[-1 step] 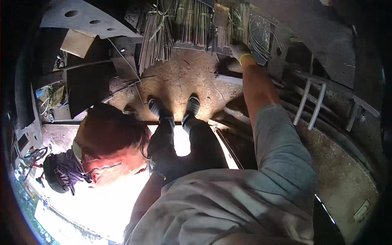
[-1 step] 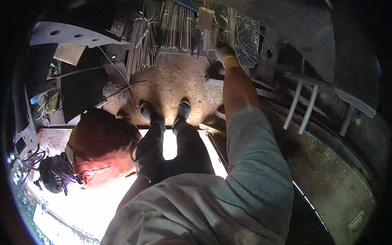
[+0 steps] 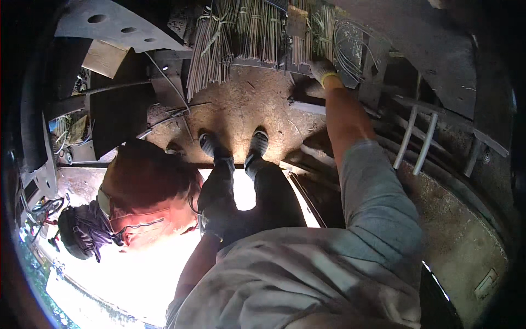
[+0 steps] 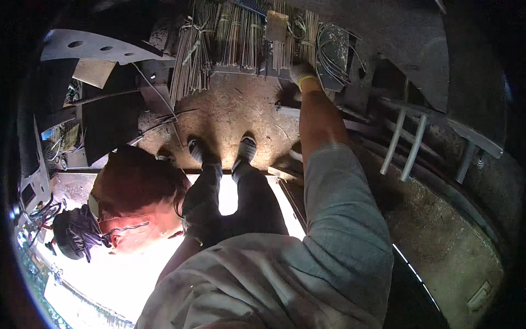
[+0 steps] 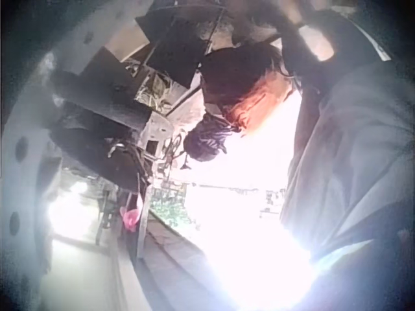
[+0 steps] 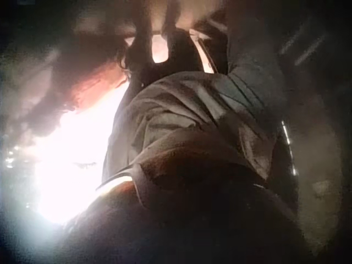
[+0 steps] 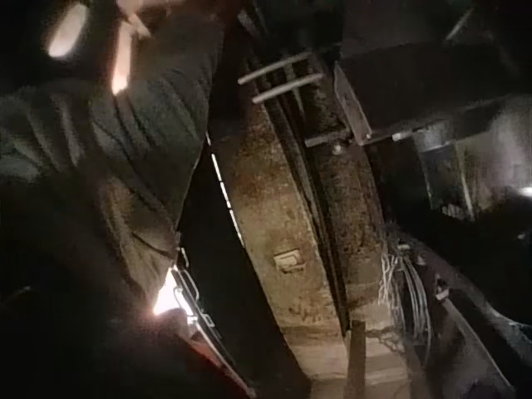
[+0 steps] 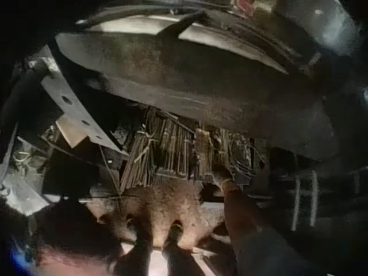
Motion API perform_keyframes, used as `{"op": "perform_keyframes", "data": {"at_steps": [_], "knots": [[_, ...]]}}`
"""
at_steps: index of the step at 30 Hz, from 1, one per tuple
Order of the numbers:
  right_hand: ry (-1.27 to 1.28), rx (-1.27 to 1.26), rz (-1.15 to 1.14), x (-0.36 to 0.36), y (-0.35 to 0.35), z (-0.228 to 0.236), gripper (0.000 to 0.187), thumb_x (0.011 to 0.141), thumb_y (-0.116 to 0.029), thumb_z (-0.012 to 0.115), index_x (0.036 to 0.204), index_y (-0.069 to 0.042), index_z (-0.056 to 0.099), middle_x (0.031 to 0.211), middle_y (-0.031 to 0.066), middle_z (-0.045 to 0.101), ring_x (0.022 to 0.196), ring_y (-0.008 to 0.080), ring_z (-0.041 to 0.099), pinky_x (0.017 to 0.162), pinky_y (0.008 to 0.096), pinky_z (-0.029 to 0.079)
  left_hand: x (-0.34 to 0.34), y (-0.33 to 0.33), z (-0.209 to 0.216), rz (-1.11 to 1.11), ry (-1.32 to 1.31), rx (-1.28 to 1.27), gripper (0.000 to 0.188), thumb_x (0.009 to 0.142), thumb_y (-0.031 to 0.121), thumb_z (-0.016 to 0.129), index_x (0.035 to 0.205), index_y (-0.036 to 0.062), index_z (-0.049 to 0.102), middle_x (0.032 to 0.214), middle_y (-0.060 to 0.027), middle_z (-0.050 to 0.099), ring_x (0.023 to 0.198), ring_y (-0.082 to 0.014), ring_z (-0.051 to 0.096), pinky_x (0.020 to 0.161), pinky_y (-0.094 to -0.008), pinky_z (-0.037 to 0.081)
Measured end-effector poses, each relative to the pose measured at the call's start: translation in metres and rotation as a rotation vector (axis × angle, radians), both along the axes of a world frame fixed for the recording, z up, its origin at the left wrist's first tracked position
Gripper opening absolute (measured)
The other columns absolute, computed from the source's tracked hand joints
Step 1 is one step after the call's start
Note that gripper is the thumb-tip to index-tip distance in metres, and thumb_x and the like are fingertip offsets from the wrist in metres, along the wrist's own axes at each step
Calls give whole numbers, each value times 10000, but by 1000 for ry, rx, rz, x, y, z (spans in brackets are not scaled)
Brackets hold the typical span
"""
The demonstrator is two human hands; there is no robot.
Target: The person assembles a circular metal wire structure by hand-feeding wire through a template and securing segments together.
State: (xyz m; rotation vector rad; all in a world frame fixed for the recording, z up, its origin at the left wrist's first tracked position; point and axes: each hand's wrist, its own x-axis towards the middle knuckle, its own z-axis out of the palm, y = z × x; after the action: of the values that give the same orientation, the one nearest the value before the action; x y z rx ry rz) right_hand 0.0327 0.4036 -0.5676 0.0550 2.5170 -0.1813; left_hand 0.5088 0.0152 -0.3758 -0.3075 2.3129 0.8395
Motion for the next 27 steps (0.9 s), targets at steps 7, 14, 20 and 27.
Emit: {"op": "perform_keyframes", "data": {"at_steps": [7,14,20,27], "knots": [[-62,64,-37,6,-17,31,376,943,-255,481,1205,-52,658,1249,190,647,1110,377,652,919,464,537,1,0,-3,13,-1,-2,224,933,199,575,1099,69,650,1082,-101,677,1010,-266,634,871,-381,509],[30,288,128,-1,12,-14,404,906,-348,587,1191,-72,664,1228,219,651,1117,366,650,933,450,529,-4,-3,-5,-5,4,18,225,935,191,571,1105,63,646,1089,-103,675,1015,-267,630,877,-381,508],[85,260,405,8,-14,24,393,913,-285,621,1220,-39,615,1163,218,652,1069,371,655,904,466,546,-3,-2,-2,23,11,-1,227,937,184,567,1111,59,643,1096,-104,673,1019,-267,627,881,-381,506],[8,-814,-434,95,-35,55,198,969,-265,538,975,-75,592,868,93,594,802,233,600,738,383,515,-18,-5,14,-1,57,6,229,940,177,562,1117,53,639,1103,-105,671,1024,-267,624,886,-380,505]]}}
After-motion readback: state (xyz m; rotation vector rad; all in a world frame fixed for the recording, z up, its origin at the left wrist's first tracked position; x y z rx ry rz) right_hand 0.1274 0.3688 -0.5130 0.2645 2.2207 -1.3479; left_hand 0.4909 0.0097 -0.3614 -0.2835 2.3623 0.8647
